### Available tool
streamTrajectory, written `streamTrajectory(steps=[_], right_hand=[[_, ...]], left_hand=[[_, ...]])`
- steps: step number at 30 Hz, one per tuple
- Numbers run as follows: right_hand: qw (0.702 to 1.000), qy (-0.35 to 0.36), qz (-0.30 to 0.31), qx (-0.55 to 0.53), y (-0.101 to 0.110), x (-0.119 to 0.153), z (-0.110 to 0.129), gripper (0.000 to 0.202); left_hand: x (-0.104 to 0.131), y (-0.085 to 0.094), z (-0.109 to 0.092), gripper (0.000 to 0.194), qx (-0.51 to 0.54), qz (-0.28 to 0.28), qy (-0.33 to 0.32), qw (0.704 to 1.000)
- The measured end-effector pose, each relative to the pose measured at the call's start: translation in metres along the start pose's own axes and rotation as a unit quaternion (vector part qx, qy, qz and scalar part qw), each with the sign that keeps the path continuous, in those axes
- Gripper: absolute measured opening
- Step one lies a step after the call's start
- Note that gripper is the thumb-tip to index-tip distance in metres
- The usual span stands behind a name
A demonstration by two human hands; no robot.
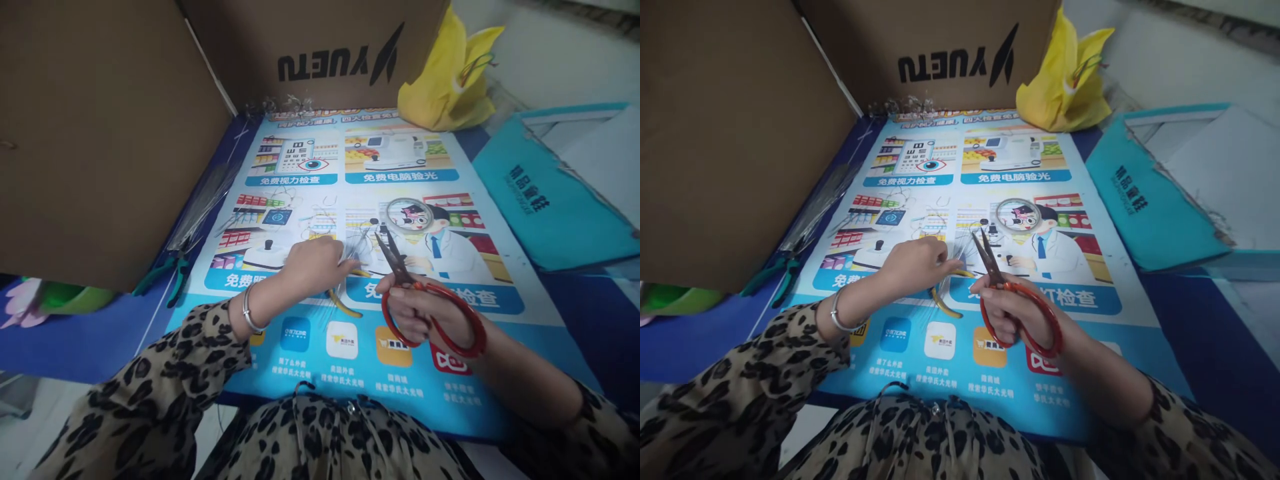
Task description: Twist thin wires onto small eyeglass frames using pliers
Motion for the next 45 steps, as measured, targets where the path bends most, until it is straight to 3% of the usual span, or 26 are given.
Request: streamTrajectory(steps=[7, 13, 15, 18, 20, 23, 25, 27, 31, 34, 40, 45], right_hand=[[1.000, -0.007, 0.001, 0.007, -0.006, 0.005, 0.003, 0.017], [1.000, 0.005, -0.001, 0.004, -0.004, 0.004, 0.002, 0.020], [1.000, 0.005, -0.003, 0.003, -0.004, 0.004, 0.002, 0.019], [1.000, 0.002, -0.008, -0.002, -0.005, 0.005, 0.003, 0.018], [1.000, 0.000, -0.009, -0.003, -0.005, 0.005, 0.003, 0.017], [1.000, -0.007, -0.012, -0.002, -0.003, 0.005, 0.002, 0.016], [1.000, -0.015, -0.013, 0.000, -0.001, 0.004, 0.001, 0.016], [1.000, -0.022, -0.012, 0.004, 0.003, 0.004, -0.001, 0.017], [1.000, -0.024, -0.015, 0.008, 0.008, 0.003, -0.003, 0.019], [1.000, -0.022, -0.015, 0.005, 0.009, 0.002, -0.004, 0.018], [1.000, -0.020, -0.018, -0.001, 0.006, 0.002, -0.003, 0.018], [0.999, -0.029, -0.016, -0.005, 0.002, 0.003, -0.002, 0.018]], left_hand=[[-0.011, -0.005, -0.012, 0.029, 0.024, 0.007, -0.007, 1.000], [-0.013, -0.007, -0.009, 0.022, 0.063, 0.059, -0.001, 0.996], [-0.010, -0.002, -0.004, 0.023, 0.094, 0.051, -0.018, 0.994], [0.002, 0.018, 0.006, 0.021, 0.191, -0.002, -0.045, 0.981], [0.015, 0.034, 0.015, 0.016, 0.313, -0.048, -0.036, 0.948], [0.040, 0.050, 0.027, 0.013, 0.500, -0.209, -0.019, 0.840], [0.058, 0.044, 0.031, 0.013, 0.546, -0.304, -0.020, 0.781], [0.070, 0.025, 0.032, 0.014, 0.558, -0.328, -0.001, 0.762], [0.075, -0.008, 0.034, 0.017, 0.578, -0.265, 0.035, 0.771], [0.068, -0.001, 0.044, 0.019, 0.573, -0.263, 0.049, 0.775], [0.039, 0.004, 0.048, 0.013, 0.397, -0.048, 0.037, 0.916], [0.027, 0.003, 0.042, 0.017, 0.252, -0.020, 0.022, 0.967]])
Point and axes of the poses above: each hand's wrist, its own x-axis away from the middle knuckle, its own y-axis out of the back of the hand, z = x × y, the point moved 4 cm from there along -x, towards the middle knuckle, and after that the axes turned 9 degrees about -x, right-handed, at the moved point
